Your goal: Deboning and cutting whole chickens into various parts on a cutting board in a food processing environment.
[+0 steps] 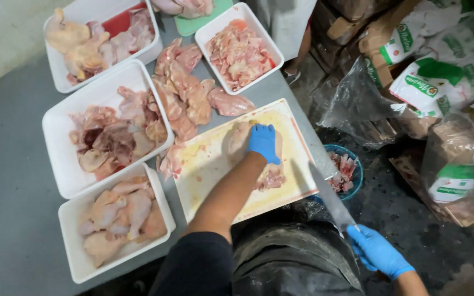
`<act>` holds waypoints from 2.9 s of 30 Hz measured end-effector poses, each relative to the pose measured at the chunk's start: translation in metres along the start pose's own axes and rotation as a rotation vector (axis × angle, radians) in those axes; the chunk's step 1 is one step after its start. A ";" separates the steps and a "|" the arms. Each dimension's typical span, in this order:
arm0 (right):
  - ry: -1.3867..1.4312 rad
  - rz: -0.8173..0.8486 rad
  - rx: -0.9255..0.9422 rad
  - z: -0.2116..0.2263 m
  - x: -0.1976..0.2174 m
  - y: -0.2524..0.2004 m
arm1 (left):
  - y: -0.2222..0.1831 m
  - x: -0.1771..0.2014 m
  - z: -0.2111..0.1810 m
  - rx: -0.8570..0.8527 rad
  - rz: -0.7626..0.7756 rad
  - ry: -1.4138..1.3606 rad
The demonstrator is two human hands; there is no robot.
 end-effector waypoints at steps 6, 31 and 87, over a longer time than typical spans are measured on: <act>0.017 -0.008 -0.222 -0.012 0.021 -0.026 | 0.018 0.022 -0.054 -0.010 0.192 0.346; -0.729 0.122 0.123 0.110 -0.096 -0.011 | -0.170 -0.018 0.152 0.822 0.024 -1.682; -0.914 -0.061 0.407 0.095 -0.076 0.059 | -0.203 0.056 0.078 0.419 0.130 -0.661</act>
Point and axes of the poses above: each hand's wrist, its own y-axis towards the middle knuckle, its own x-axis out of the back of the hand, z = x × y, the point moved 3 cm from there along y, towards the middle knuckle, and after that the axes turned 11 degrees about x, right-handed, at the moved point
